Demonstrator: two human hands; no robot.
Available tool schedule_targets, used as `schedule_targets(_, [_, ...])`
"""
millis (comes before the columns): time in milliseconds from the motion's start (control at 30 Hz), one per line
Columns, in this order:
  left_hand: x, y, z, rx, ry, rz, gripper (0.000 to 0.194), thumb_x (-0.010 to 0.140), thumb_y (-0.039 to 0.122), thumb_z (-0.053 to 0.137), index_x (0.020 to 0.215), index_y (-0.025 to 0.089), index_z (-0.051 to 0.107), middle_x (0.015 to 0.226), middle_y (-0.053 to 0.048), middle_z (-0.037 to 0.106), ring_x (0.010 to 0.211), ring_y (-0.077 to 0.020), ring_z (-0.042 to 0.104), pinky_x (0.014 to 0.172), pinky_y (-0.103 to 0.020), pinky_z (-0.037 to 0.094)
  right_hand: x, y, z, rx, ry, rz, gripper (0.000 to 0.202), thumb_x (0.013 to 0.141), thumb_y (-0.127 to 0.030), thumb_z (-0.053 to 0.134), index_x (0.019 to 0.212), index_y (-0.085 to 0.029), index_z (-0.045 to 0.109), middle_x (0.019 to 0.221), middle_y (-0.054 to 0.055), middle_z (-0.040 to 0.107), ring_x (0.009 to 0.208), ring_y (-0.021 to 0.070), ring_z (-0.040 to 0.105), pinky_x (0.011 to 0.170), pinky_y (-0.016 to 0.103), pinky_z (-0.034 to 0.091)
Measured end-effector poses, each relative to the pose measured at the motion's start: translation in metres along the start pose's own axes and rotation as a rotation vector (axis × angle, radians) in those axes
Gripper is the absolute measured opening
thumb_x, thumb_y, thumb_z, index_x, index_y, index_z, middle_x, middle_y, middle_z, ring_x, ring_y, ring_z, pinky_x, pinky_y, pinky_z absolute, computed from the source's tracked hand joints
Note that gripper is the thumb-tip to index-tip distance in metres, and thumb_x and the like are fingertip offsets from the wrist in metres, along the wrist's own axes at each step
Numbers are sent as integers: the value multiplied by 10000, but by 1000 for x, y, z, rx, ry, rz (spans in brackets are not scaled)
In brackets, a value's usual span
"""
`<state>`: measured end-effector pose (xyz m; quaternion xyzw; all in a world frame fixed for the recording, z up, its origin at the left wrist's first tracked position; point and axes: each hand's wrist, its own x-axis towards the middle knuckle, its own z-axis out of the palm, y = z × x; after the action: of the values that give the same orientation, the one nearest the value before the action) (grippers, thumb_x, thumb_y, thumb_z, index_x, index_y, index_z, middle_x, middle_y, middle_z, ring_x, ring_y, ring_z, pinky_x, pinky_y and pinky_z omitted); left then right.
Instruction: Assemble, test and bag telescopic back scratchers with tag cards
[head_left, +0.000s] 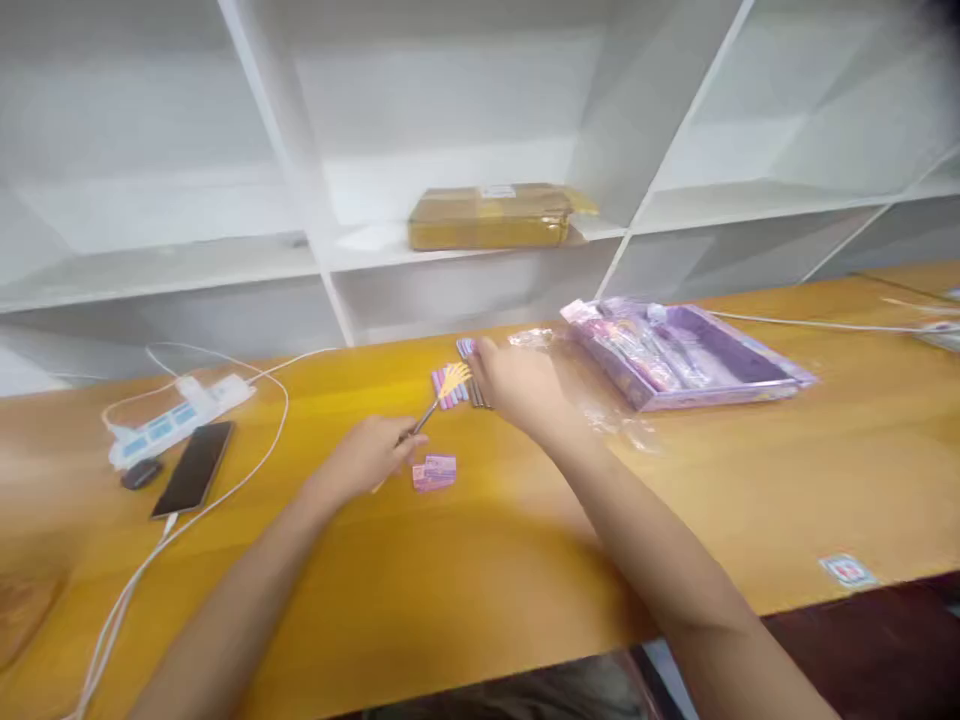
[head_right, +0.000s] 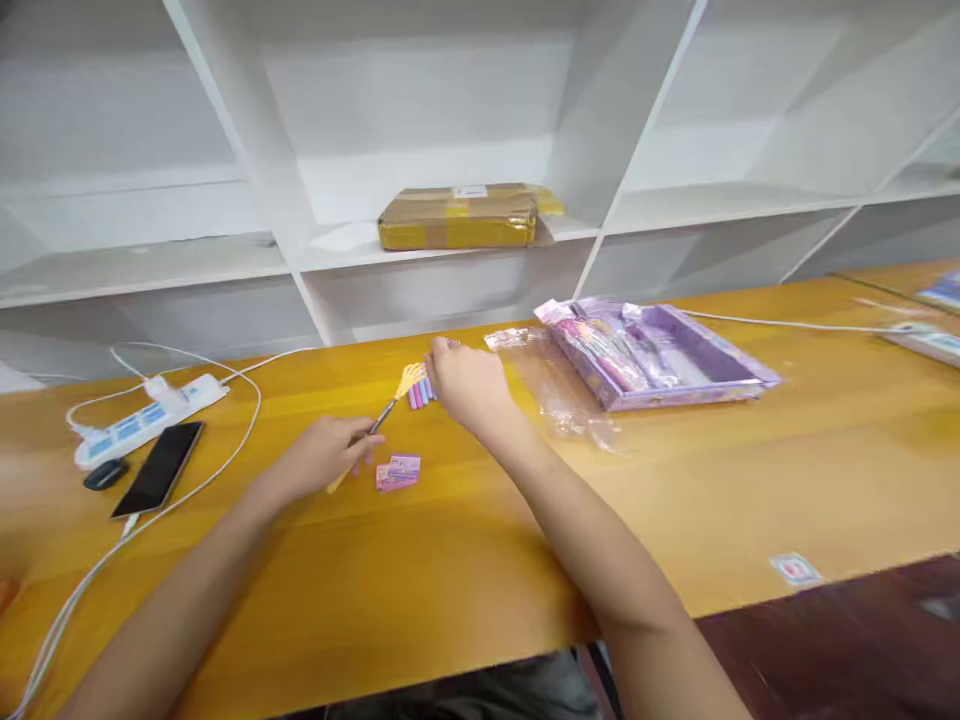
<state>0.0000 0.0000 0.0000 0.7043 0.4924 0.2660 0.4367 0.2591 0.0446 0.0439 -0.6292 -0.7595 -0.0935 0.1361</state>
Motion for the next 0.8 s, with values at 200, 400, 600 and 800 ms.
schedule_targets(200, [26,-36,14,-338,118,-34,438,918,620,630,782,209,565,462,80,458,346,-96,382,400,-226,252,-5,47,41,-5,-99,33,372,1096,-352,357,1083,-163,677,935,137,757,806,234,710,684,290,365])
schedule_targets(400, [43,-75,13,-531,299,40,450,949,654,550,847,223,475,477,129,306,354,-65,270,436,-194,241,-40,116,83,13,-2,162,328,1072,-358,411,1045,-183,687,961,104,726,827,207,648,709,294,364])
schedule_targets(600, [47,-85,13,-517,293,25,428,971,613,567,883,195,555,496,108,377,354,-58,304,414,-180,224,-30,178,109,-19,107,394,425,1082,-359,338,1197,-75,633,1241,241,611,1079,299,594,838,357,417])
schedule_targets(800, [47,-83,17,-419,270,28,419,1003,589,537,947,182,619,528,100,396,361,-63,334,392,-177,256,-26,197,132,-23,20,492,396,1066,-222,323,1236,-27,623,1235,261,604,1165,324,589,914,389,453])
